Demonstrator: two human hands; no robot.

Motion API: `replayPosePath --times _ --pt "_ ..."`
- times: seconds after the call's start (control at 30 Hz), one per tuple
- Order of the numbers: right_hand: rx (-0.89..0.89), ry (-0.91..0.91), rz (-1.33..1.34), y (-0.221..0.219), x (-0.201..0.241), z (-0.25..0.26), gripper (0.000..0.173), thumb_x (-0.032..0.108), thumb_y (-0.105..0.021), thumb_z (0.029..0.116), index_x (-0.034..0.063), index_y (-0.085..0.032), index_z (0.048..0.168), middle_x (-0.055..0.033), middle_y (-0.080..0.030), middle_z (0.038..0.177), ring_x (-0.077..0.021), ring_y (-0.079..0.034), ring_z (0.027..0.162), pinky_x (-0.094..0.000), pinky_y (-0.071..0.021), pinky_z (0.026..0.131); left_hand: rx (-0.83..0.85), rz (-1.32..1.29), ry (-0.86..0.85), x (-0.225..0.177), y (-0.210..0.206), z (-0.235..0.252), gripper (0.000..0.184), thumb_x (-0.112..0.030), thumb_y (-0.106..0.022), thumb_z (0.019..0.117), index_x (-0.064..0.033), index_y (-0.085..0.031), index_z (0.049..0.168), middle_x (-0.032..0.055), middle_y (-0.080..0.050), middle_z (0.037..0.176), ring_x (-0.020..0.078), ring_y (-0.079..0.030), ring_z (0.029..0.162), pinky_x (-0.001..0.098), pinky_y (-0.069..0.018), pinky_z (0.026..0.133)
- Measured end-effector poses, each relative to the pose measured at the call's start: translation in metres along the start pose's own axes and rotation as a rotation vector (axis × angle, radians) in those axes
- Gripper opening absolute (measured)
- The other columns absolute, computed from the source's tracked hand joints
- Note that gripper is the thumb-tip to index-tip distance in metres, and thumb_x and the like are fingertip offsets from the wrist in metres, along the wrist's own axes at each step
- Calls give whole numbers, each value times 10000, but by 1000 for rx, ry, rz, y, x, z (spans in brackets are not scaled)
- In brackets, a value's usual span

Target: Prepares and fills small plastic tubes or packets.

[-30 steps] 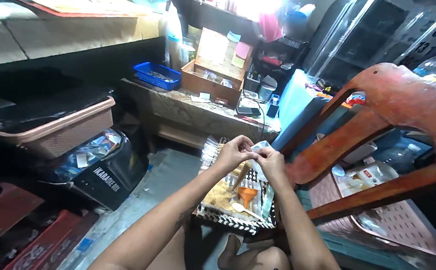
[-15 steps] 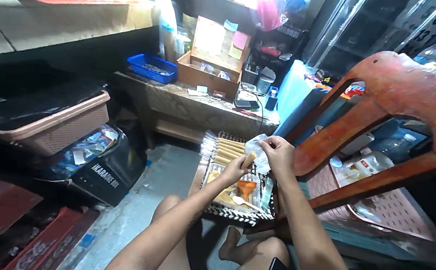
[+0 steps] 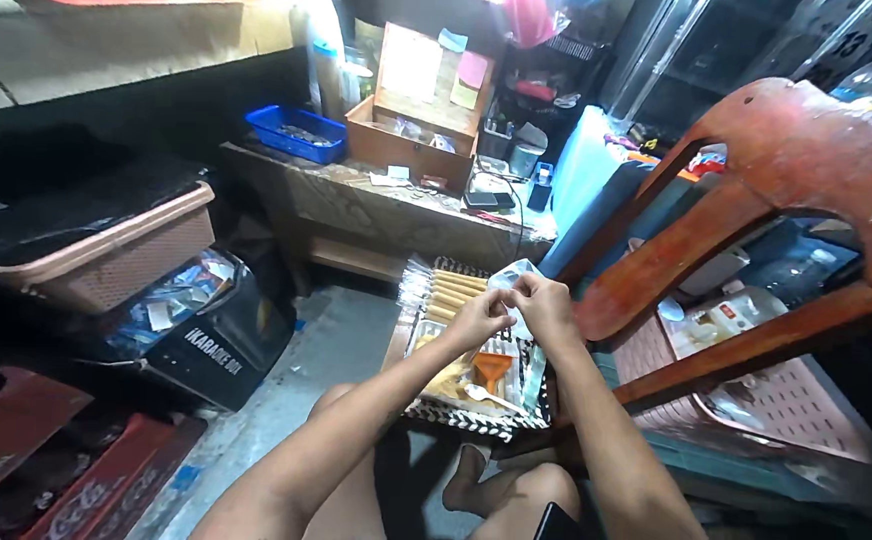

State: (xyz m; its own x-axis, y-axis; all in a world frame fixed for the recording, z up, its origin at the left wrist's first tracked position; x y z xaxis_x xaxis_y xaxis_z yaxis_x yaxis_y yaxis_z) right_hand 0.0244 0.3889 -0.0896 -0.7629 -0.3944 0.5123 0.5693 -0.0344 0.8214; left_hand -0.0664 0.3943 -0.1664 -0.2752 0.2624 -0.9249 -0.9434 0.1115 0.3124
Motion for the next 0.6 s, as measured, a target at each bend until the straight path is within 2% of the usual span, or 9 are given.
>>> replayPosePath --times 0.07,0.13,0.27,0.37,0.47,0.6 --pt "28 -26 -95 5 -1 1 159 130 -642 1013 -17 -697 994 -240 -693 902 -417 -686 833 -606 -538 730 -10 214 -121 -16 8 7 199 -69 -666 970 56 -673 1124 179 -717 988 271 -699 915 471 -550 877" --pt "59 -50 -183 7 -5 6 207 178 -628 1031 -12 -709 1010 -238 -707 951 -424 -692 925 -623 -527 810 41 446 -216 -32 12 15 167 -82 -629 978 55 -714 1023 204 -721 966 339 -703 944 548 -532 887" --pt "78 -67 -259 15 -5 8 268 219 -587 1057 -19 -702 1012 -237 -706 980 -417 -689 974 -606 -524 854 178 754 -223 -52 17 26 145 -89 -620 981 3 -730 1000 180 -709 1018 345 -686 1000 544 -527 898" --pt "76 -92 -257 23 -2 6 296 230 -550 1075 -18 -698 1009 -236 -704 990 -416 -684 986 -606 -516 864 185 800 -250 -57 21 30 146 -86 -618 981 3 -732 986 184 -712 1014 359 -691 1003 556 -532 884" --pt "20 -64 -182 35 4 2 313 221 -529 1084 -30 -691 991 -247 -689 952 -426 -677 947 -621 -512 814 178 744 -282 -62 26 29 155 -69 -604 995 13 -734 1011 185 -710 1015 345 -692 968 534 -535 881" --pt "24 -76 -149 46 9 17 332 233 -504 1093 -32 -691 1025 -233 -696 1008 -394 -674 1008 -590 -499 882 161 660 -317 -69 37 33 144 -66 -626 984 24 -736 1009 185 -712 1010 332 -695 945 528 -540 875"
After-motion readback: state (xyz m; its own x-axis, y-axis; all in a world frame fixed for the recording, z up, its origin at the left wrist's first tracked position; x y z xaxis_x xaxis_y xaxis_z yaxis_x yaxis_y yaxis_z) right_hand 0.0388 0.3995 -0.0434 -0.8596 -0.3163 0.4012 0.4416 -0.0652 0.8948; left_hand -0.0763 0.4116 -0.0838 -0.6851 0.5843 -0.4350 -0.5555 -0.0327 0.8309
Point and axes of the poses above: each hand's wrist, its own z-axis towards the middle knuckle, its own y-axis out of the back of the hand, x = y × z, the point moved 9 cm from there along z, towards the middle knuckle
